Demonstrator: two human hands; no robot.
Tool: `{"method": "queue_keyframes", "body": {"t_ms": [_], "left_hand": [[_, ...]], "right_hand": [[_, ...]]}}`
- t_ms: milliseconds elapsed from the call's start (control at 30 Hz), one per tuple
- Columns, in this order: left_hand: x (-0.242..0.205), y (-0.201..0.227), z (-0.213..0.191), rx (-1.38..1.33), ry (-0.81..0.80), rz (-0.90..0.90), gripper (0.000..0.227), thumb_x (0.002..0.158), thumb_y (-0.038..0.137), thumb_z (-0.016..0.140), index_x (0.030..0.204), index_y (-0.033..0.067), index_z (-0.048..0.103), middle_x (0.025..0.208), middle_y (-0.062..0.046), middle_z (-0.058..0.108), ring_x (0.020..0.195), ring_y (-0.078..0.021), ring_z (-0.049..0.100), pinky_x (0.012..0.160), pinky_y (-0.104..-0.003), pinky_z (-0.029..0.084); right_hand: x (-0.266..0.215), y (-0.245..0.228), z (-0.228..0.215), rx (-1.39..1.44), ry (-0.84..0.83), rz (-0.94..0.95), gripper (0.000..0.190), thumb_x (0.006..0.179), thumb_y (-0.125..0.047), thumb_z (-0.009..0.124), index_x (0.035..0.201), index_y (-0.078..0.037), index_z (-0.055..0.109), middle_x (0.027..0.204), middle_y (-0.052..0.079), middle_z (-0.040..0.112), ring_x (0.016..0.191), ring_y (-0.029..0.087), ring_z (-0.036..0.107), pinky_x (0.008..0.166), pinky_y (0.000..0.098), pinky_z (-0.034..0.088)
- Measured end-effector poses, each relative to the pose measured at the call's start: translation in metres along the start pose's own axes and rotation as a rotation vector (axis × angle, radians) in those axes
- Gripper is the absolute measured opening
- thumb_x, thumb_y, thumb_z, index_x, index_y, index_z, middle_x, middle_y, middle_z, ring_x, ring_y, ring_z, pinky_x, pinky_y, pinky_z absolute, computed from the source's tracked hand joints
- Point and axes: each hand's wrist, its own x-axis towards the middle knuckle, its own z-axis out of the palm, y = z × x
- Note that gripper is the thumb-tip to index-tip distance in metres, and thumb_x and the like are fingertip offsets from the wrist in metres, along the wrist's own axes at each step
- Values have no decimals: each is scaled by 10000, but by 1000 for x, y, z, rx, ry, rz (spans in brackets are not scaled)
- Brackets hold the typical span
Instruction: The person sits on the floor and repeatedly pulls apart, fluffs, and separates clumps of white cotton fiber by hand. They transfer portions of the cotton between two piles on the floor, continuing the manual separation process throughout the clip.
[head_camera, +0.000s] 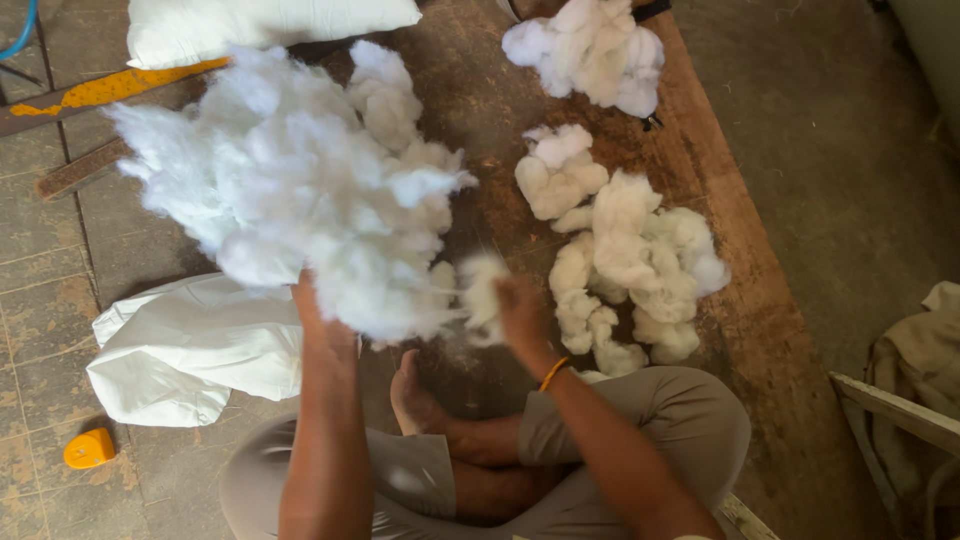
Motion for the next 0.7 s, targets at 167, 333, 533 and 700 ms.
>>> {"method": "queue_keyframes", "body": {"t_ms": [167, 333, 533, 700], "left_hand": [[-18, -22, 6, 126, -243, -130, 534, 853, 84, 744, 1337, -27, 549, 1178, -143, 693, 1045, -248, 671, 882, -387, 569], [-37, -64, 42, 157, -377, -241, 530, 856, 83, 742, 1337, -28, 548, 1178, -142, 691, 1043, -249, 669, 880, -387, 570], [-40, -52, 27, 135, -217, -157, 525, 861, 82, 739, 1337, -29, 547, 1178, -141, 689, 1041, -250, 667, 877, -386, 571], [-41, -34, 26, 209, -317, -125, 521, 864, 81, 737, 1336, -30, 547, 1178, -141, 687, 1039, -251, 666, 875, -386, 572]], "right_hand": [[33, -22, -40, 579, -32, 67, 437, 989, -290, 647, 1359, -91, 528, 1233, 31, 607, 1100, 151, 568, 957, 332, 488], [4, -38, -28, 162, -157, -238, 557, 946, -147, 628, 1446, -65, 396, 1410, 47, 485, 1260, 153, 519, 995, 350, 504], [38, 8, -38, 228, 124, -15, 457, 925, -105, 657, 1326, -52, 445, 1288, 61, 511, 1163, 160, 532, 938, 341, 504], [63, 21, -69, 449, 105, 158, 375, 907, -69, 681, 1227, -42, 486, 1186, 72, 532, 1083, 166, 543, 891, 333, 503]]}}
